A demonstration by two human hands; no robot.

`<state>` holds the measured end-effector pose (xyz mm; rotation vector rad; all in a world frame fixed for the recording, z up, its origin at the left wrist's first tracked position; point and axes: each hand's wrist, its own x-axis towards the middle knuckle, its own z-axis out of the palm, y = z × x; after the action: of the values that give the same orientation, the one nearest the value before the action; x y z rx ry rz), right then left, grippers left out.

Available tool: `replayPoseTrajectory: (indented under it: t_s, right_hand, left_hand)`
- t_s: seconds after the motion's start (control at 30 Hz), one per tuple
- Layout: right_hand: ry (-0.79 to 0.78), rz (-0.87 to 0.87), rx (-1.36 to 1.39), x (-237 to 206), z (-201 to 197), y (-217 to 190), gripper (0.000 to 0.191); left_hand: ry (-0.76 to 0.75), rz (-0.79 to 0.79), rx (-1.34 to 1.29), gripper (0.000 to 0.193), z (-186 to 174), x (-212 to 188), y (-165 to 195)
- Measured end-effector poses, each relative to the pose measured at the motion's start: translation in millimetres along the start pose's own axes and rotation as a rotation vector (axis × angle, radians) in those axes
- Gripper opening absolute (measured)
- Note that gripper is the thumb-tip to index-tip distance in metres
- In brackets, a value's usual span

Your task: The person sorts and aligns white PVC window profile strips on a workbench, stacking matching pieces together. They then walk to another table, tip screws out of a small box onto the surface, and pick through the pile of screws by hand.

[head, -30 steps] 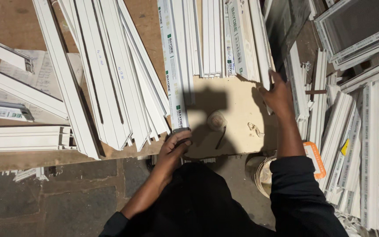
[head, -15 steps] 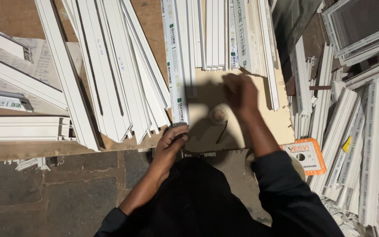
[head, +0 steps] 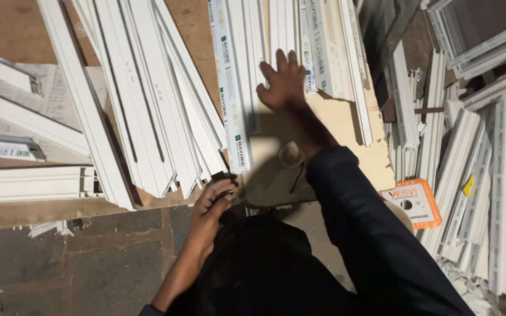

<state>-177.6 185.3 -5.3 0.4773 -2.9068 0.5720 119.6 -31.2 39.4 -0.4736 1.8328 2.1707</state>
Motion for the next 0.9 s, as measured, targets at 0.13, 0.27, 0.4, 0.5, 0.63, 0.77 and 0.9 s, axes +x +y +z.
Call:
replayPoseTrajectory:
  t_s: [0.13,0.27,0.4,0.5,0.63,0.77,0.9]
  right_hand:
    - [0.018,0.081,0.031,5,7,-5,0.056]
    - [0.111,0.111,0.052,-1,11,-6,0.044]
    - [0.149,0.156,-0.011,-3,10,-3,0.044]
    - [0.143,0.178,-0.044,-1,10,-1,0.045]
    - [0.095,0.187,-0.061,6,14,-2,0.05]
    - [0.075,0.203,-0.085,8,9,0,0.049]
    - [0.047,0.23,-0.063,1,-4,10,0.042]
  left_hand:
    - [-0.02,-0.023,0.015,0.039,5,-4,0]
    - [-0.049,-0.017,0.004,0.038,12,-9,2]
    - [-0.059,-0.017,-0.006,0.037,12,-11,5]
    - [-0.029,-0.007,0.038,0.037,8,-12,8]
    - [0.016,-0.019,0.052,0.038,1,-12,8]
    - [0.019,0.015,-0.018,0.038,-8,-10,6]
    - [0.043,0.033,-0.019,0.038,-18,-9,4]
